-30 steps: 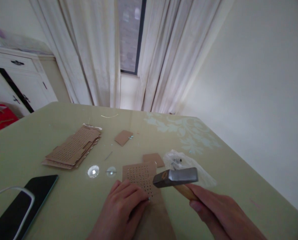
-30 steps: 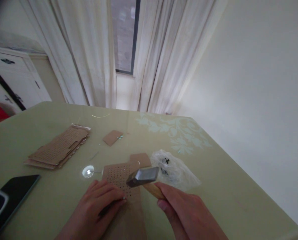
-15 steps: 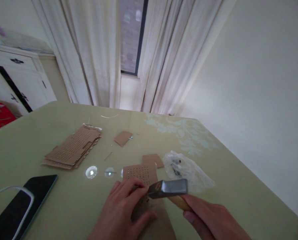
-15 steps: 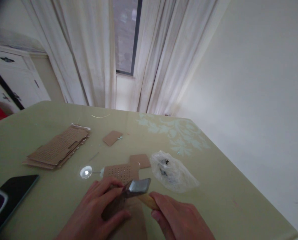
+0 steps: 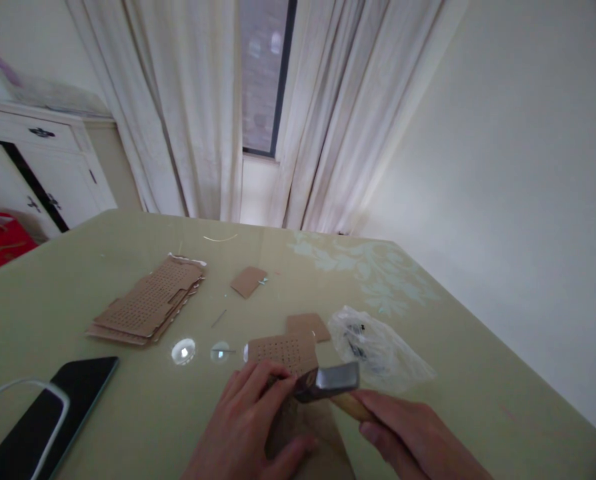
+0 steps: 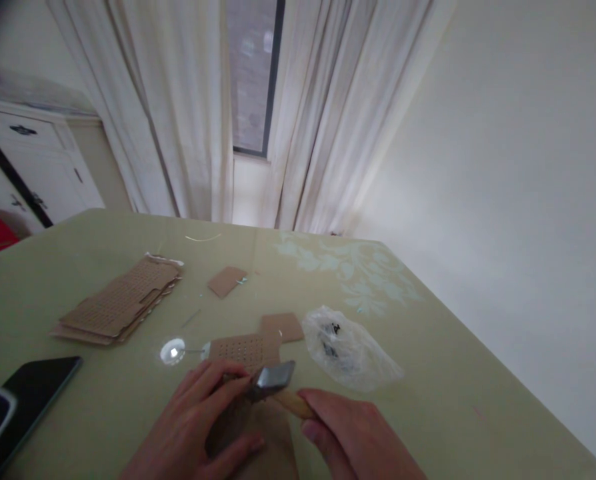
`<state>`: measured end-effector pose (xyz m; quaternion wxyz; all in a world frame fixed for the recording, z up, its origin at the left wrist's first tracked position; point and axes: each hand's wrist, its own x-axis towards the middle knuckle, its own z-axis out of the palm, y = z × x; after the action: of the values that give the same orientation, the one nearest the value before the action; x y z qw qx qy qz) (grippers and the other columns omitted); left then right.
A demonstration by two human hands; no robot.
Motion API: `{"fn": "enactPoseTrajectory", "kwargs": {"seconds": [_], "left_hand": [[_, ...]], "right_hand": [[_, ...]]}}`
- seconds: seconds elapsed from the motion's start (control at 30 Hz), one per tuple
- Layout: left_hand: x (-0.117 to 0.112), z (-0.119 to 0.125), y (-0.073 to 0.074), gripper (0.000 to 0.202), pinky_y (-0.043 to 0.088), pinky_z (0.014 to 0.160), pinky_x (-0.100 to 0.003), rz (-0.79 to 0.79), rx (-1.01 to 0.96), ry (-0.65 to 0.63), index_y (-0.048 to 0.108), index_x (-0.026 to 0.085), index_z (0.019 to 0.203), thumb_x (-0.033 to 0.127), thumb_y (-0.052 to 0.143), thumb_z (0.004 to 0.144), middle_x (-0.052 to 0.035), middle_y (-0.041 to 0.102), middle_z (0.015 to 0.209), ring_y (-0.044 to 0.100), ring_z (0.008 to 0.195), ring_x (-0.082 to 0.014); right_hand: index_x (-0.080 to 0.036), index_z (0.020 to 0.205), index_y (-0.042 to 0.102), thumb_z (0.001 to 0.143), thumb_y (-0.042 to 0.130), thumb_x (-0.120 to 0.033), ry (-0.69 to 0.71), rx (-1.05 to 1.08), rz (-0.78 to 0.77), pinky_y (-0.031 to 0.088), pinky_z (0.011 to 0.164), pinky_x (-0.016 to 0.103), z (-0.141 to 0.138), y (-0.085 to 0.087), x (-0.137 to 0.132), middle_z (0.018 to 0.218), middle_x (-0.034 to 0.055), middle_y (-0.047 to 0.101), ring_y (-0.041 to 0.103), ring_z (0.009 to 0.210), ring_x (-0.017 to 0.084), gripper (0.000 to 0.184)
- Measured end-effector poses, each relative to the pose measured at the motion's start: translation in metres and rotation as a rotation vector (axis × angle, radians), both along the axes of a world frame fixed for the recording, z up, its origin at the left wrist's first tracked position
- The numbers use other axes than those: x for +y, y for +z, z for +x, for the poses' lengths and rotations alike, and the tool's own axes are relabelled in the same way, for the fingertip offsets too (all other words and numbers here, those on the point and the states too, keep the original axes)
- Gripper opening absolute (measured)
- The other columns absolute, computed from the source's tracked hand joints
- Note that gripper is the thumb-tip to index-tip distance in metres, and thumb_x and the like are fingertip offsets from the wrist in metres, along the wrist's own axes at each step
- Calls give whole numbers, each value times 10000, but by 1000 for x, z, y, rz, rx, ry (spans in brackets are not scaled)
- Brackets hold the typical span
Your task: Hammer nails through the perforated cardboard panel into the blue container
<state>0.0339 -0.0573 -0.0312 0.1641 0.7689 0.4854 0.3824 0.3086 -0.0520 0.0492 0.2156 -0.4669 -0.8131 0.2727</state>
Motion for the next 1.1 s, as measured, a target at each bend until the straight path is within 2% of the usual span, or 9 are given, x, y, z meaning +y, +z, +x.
{"fn": "enactPoseTrajectory", "kwargs": {"seconds": [0.1, 0.17, 0.3, 0.43, 0.6, 0.7, 0.83, 0.97, 1.1], "left_hand": [[9, -19, -1, 236, 635, 969, -366, -80, -92, 107, 808, 316, 1204, 428, 703, 1025, -54, 779, 1225, 757, 1114, -257], [20, -39, -7, 333, 627, 929, -354, -157, -101, 242, 824, 283, 1130, 486, 562, 1097, -65, 777, 1188, 752, 1067, -246], [42, -76, -30, 420, 531, 1059, -525, -245, 107, 481, 812, 220, 1221, 439, 504, 1037, -117, 791, 1193, 706, 1127, -342], [52, -87, -46, 342, 536, 931, -507, -306, 176, 474, 809, 211, 977, 412, 532, 978, -119, 791, 1008, 717, 974, -348], [54, -83, -49, 282, 512, 859, -465, -306, 206, 481, 672, 247, 813, 391, 488, 969, -101, 748, 889, 679, 886, -329], [51, -83, -40, 290, 526, 823, -456, -305, 181, 537, 633, 251, 868, 430, 449, 1003, -102, 753, 865, 693, 868, -332], [33, -62, -5, 405, 572, 888, -387, -249, -26, 464, 684, 258, 1225, 577, 486, 1073, -70, 797, 1099, 738, 1021, -278], [14, -18, 30, 281, 580, 784, -295, -330, -266, 175, 772, 284, 1015, 522, 628, 1051, -15, 805, 925, 748, 886, -221], [11, 5, 39, 177, 535, 667, -249, -467, -278, 67, 811, 296, 870, 425, 744, 970, 19, 793, 799, 710, 741, -183]], "right_hand": [[-229, 1175, 795, 1112, 593, -559, -211, 252, -139, 512, 548, 235, -1, -5, 17, 755, 20, 685, 658, 667, 183, 393], [-179, 1114, 778, 1081, 625, -631, -198, 499, -322, 356, 423, 200, -5, -12, 37, 672, -38, 549, 457, 479, 100, 478], [-153, 1117, 789, 926, 879, -557, -212, 982, -635, 301, 403, 170, -16, -37, 75, 668, -63, 524, 360, 442, 46, 455], [-175, 1029, 789, 842, 945, -566, -209, 1101, -678, 307, 398, 157, -18, -69, 90, 661, -87, 467, 305, 444, 33, 461], [-181, 969, 775, 829, 960, -548, -211, 1153, -741, 313, 373, 153, -12, -93, 88, 654, -87, 478, 307, 427, 33, 434], [-185, 989, 773, 848, 947, -544, -218, 1187, -757, 344, 390, 151, -13, -96, 87, 672, -86, 483, 336, 438, 35, 423], [-184, 999, 766, 855, 940, -552, -201, 1218, -793, 331, 382, 150, -18, -92, 83, 670, -87, 486, 326, 435, 35, 432], [-185, 1003, 759, 853, 943, -552, -175, 1221, -812, 322, 372, 151, -21, -86, 78, 669, -86, 499, 325, 434, 35, 437], [-182, 1012, 753, 872, 930, -548, -162, 1211, -804, 336, 385, 154, -22, -84, 74, 677, -84, 515, 339, 434, 33, 429]]}}
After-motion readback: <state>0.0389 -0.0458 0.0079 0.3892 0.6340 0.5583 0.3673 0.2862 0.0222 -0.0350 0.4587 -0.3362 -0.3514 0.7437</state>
